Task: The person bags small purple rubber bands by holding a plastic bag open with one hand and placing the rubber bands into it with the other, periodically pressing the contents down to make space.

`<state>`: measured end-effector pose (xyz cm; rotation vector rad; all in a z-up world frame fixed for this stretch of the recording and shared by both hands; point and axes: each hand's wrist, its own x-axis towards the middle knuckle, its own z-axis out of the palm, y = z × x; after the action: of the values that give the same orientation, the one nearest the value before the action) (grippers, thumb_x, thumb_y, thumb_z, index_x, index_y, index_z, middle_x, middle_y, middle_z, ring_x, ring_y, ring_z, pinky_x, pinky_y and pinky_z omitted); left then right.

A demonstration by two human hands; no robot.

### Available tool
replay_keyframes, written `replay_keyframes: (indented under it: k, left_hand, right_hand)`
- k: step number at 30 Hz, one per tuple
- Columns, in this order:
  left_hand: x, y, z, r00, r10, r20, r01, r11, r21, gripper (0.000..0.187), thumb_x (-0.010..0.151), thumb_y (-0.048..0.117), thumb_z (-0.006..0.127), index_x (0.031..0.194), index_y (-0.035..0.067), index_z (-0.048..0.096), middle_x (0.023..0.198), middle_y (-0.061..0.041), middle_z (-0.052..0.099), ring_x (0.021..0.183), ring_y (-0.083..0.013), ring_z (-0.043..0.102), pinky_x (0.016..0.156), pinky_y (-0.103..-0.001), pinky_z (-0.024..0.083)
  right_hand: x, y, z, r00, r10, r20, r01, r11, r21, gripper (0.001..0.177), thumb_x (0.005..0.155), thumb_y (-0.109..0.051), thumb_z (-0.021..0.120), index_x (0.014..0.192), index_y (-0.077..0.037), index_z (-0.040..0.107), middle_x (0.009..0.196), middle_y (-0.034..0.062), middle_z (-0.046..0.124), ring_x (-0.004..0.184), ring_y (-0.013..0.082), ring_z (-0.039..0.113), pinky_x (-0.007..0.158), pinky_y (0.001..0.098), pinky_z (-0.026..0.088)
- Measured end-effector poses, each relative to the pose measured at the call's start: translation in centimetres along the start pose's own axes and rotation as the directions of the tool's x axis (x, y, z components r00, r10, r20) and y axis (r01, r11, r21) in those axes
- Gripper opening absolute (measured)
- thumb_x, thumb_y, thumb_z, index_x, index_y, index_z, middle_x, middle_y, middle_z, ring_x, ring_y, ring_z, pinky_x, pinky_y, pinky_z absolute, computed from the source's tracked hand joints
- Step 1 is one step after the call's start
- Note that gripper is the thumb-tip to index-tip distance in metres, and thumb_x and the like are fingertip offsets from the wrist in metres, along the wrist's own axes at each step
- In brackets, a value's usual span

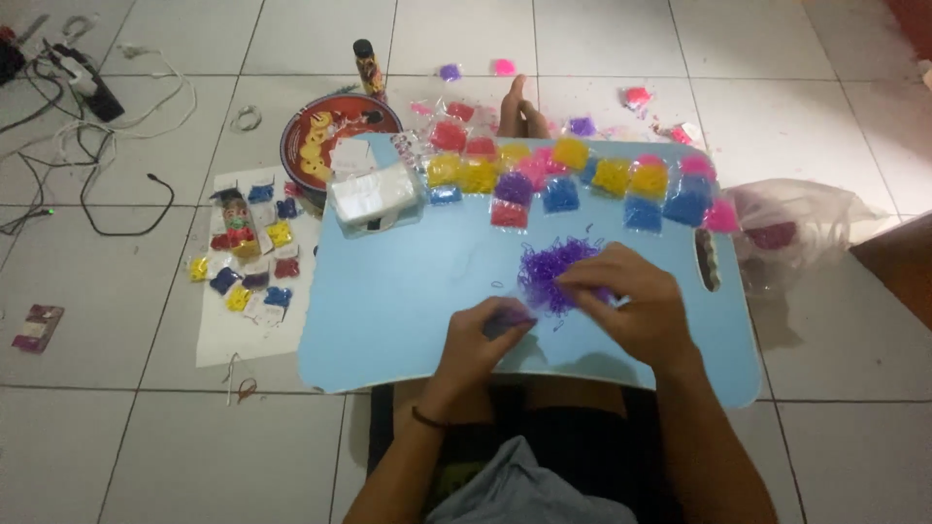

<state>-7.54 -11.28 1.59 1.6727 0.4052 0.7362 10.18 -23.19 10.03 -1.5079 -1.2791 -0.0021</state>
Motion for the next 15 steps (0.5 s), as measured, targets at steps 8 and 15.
replay_keyframes:
  k: [8, 15]
  left_hand:
    - [0.0, 0.3, -0.6, 0.995, 0.06, 0.084, -0.065, 0.996, 0.06, 0.017, 0.087, 0.004, 0.079, 0.102, 0.006, 0.073, 0.091, -0.018, 0.077, 0.088, -0.0418, 0.075, 0.079, -0.046, 0.061]
    - [-0.1, 0.8, -0.7, 0.992, 0.071, 0.1, -0.072, 0.997, 0.008, 0.018, 0.087, 0.002, 0.076, 0.105, 0.004, 0.073, 0.092, -0.019, 0.077, 0.092, -0.0411, 0.075, 0.081, -0.048, 0.06]
  right_hand:
    - [5.5, -4.5, 2.6, 0.591, 0.252, 0.766, 0.18, 0.885, -0.429, 0.022, 0.092, 0.003, 0.069, 0.108, -0.005, 0.082, 0.101, 0.0176, 0.078, 0.091, 0.0349, 0.076, 0.087, 0.0469, 0.061]
    - [4.7, -3.9, 2.1, 0.565, 0.379, 0.733, 0.125, 0.839, -0.53, 0.028, 0.095, -0.007, 0.069, 0.118, -0.019, 0.079, 0.104, 0.0043, 0.079, 0.096, 0.0272, 0.077, 0.089, 0.04, 0.061]
